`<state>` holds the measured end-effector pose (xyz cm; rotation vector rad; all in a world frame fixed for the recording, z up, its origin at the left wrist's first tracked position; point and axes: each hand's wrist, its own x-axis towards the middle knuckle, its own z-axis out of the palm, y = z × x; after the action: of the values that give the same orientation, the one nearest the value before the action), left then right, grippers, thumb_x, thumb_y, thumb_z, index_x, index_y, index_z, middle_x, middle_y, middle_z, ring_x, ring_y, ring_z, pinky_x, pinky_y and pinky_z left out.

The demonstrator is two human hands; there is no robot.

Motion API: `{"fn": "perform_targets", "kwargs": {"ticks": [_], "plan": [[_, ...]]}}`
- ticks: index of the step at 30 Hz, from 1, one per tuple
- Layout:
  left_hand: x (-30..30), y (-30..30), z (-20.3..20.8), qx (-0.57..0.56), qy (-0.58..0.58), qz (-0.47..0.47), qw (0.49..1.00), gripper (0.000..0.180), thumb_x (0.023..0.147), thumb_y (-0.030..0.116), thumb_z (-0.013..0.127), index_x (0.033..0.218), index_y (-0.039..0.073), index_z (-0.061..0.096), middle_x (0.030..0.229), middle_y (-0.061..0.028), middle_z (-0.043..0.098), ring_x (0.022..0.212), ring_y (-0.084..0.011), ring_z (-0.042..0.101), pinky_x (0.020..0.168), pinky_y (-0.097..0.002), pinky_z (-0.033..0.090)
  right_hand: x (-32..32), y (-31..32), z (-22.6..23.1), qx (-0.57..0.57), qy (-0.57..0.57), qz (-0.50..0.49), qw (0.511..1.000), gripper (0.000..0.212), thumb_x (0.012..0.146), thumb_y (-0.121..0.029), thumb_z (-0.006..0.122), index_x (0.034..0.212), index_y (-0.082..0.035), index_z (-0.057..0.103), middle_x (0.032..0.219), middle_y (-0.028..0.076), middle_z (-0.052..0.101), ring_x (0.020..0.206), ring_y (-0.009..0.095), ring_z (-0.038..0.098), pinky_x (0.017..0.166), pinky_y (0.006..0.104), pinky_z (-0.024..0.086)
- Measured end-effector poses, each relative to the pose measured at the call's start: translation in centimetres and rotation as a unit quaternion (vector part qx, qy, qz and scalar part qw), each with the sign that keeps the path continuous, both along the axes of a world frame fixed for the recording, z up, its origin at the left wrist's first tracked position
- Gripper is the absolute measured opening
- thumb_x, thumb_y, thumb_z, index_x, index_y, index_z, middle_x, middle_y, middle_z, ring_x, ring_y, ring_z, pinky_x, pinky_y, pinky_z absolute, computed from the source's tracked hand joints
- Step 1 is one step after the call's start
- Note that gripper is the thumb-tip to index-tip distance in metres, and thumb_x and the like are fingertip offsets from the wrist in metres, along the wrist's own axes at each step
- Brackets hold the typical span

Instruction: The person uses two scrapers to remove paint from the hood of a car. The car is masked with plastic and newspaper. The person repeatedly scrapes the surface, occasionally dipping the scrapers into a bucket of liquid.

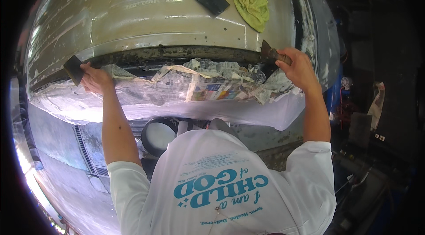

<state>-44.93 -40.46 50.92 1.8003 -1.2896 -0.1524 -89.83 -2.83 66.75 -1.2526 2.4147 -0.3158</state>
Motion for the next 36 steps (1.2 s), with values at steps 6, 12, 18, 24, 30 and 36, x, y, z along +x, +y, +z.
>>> {"fn": "perform_targets", "kwargs": {"ticks": [6,12,18,24,30,36], "plan": [[0.1,-0.1,-0.2,0.001,-0.01,0.0,1.0,0.068,0.114,0.057,0.03,0.111,0.009,0.079,0.132,-0.0095,0.067,0.133,-0.0304,0.051,0.113,-0.051,0.029,0.3,1.1,-2.5,-0.017,0.074,0.058,0.995,0.028,0.091,-0.017,0.08,0.119,-0.012,0.075,0.109,0.012,0.071,0.098,0.04,0.072,0.086,0.0489,0.058],[0.5,-0.3,-0.5,0.005,-0.005,0.003,1.0,0.07,0.114,0.058,0.03,0.109,0.01,0.08,0.132,-0.0083,0.067,0.134,-0.0292,0.051,0.114,-0.0507,0.028,1.3,-0.8,-1.2,0.055,0.106,0.118,0.986,0.026,0.09,-0.014,0.08,0.115,-0.012,0.074,0.102,0.013,0.07,0.097,0.04,0.072,0.085,0.051,0.057],[0.7,0.0,-0.6,0.006,-0.016,0.005,1.0,0.069,0.114,0.057,0.029,0.111,0.01,0.08,0.132,-0.0095,0.068,0.133,-0.0297,0.052,0.114,-0.051,0.028,1.2,-0.2,-1.9,0.029,0.069,0.093,0.993,0.03,0.088,-0.012,0.082,0.116,-0.006,0.075,0.106,0.015,0.073,0.099,0.042,0.072,0.086,0.0486,0.057],[0.0,0.2,-0.3,-0.003,0.007,-0.007,1.0,0.07,0.114,0.056,0.028,0.113,0.009,0.08,0.128,-0.0149,0.068,0.132,-0.0332,0.051,0.114,-0.0534,0.029,1.9,1.6,-4.6,-0.101,-0.028,0.023,0.994,0.037,0.086,-0.01,0.085,0.121,-0.001,0.075,0.108,0.018,0.074,0.101,0.04,0.072,0.09,0.0423,0.056],[-0.2,0.4,0.3,0.011,0.005,-0.002,1.0,0.069,0.114,0.056,0.029,0.115,0.008,0.079,0.129,-0.0166,0.065,0.13,-0.0358,0.051,0.115,-0.0538,0.027,3.3,0.6,-5.0,-0.154,-0.071,-0.003,0.986,0.038,0.087,-0.008,0.086,0.123,-0.003,0.076,0.105,0.016,0.074,0.097,0.034,0.072,0.088,0.0403,0.056],[0.0,0.3,0.3,0.005,-0.004,0.009,1.0,0.066,0.114,0.055,0.032,0.111,0.009,0.08,0.128,-0.0157,0.066,0.129,-0.0354,0.052,0.114,-0.0533,0.03,2.0,-0.3,-5.7,-0.164,-0.076,0.081,0.98,0.036,0.086,-0.008,0.087,0.121,-0.003,0.077,0.098,0.012,0.071,0.089,0.026,0.07,0.08,0.0361,0.056]]}}
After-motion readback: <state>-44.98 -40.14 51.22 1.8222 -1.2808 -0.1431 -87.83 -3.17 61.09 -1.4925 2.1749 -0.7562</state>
